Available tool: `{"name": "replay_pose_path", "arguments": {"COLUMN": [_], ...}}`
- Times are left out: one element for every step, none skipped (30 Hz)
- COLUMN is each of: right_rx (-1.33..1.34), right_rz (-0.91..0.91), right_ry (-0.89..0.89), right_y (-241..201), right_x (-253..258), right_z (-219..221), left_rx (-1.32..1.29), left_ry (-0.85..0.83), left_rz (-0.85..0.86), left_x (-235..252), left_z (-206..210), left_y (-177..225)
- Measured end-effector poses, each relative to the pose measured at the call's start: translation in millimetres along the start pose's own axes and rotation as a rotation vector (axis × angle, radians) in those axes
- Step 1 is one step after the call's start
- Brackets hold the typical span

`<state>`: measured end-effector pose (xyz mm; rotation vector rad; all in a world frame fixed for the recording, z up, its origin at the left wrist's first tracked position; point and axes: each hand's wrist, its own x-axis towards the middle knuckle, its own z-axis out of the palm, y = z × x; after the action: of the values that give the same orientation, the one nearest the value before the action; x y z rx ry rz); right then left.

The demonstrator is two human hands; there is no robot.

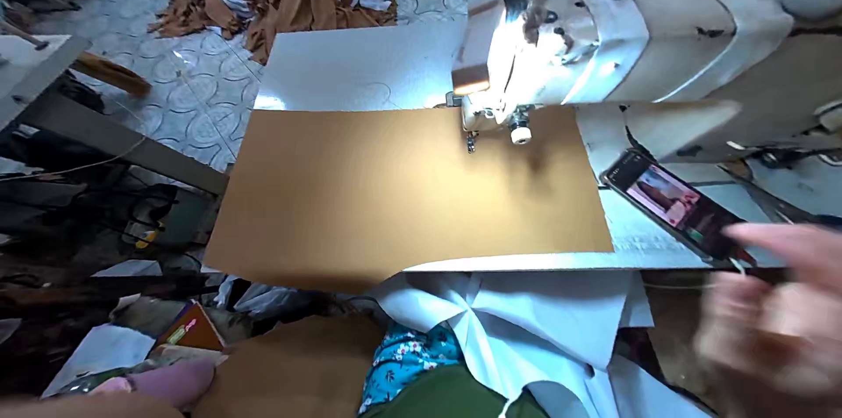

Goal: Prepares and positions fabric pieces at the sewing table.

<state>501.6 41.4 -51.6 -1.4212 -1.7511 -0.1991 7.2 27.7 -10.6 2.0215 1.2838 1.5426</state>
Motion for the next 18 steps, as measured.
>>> {"name": "replay_pose_path", "arguments": {"right_rx": [-0.012, -0.026, -0.044, -0.065, -0.092, -0.118, -0.137, -0.15, -0.157, -0.162, -0.164, -0.165, -0.163, -0.16, -0.155, -0.154, -0.154, -0.152], "right_rz": [-0.034, -0.029, -0.004, 0.027, 0.055, 0.085, 0.115, 0.143, 0.167, 0.184, 0.194, 0.197, 0.201, 0.204, 0.206, 0.208, 0.211, 0.216], "right_ry": [-0.021, -0.071, -0.145, -0.222, -0.28, -0.324, -0.362, -0.396, -0.417, -0.429, -0.43, -0.423, -0.418, -0.415, -0.413, -0.412, -0.408, -0.407], "right_y": [-1.6, -0.2, 3.0, 7.2, 11.1, 13.5, 14.8, 15.4, 16.1, 17.1, 18.4, 19.7, 20.5, 20.9, 21.4, 22.3, 23.0, 23.6], "right_x": [0.5, -4.3, -11.6, -19.3, -26.8, -33.9, -40.4, -45.7, -49.6, -52.7, -55.1, -56.7, -58.4, -59.8, -60.3, -59.9, -59.3, -58.9], "right_z": [22.4, 41.5, 57.1, 69.7, 79.9, 87.4, 92.2, 94.2, 94.9, 95.1, 95.3, 95.7, 95.7, 95.6, 95.4, 95.5, 95.4, 95.0], "left_rx": [0.155, 0.339, 0.471, 0.543, 0.6, 0.662, 0.719, 0.755, 0.769, 0.773, 0.785, 0.791, 0.796, 0.798, 0.799, 0.803, 0.811, 0.817], "left_ry": [-0.009, -0.005, -0.025, -0.04, -0.078, -0.133, -0.204, -0.285, -0.355, -0.399, -0.415, -0.409, -0.402, -0.403, -0.403, -0.405, -0.407, -0.413], "left_rz": [0.076, 0.117, 0.118, 0.073, 0.003, -0.078, -0.169, -0.27, -0.365, -0.433, -0.461, -0.465, -0.463, -0.465, -0.461, -0.458, -0.455, -0.453], "left_x": [19.7, 37.9, 50.1, 53.9, 50.6, 45.1, 38.9, 32.7, 27.2, 22.4, 18.6, 16.0, 14.0, 12.7, 12.1, 12.1, 12.1, 11.6], "left_z": [10.8, 36.3, 64.4, 89.0, 103.8, 110.4, 111.7, 110.8, 109.7, 108.7, 108.0, 107.8, 107.6, 107.0, 106.6, 106.2, 105.9, 105.4], "left_y": [-11.9, -23.0, -37.8, -52.5, -71.5, -91.3, -108.8, -121.5, -130.7, -137.0, -140.7, -142.4, -142.2, -140.9, -139.0, -137.3, -135.9, -134.6]}}
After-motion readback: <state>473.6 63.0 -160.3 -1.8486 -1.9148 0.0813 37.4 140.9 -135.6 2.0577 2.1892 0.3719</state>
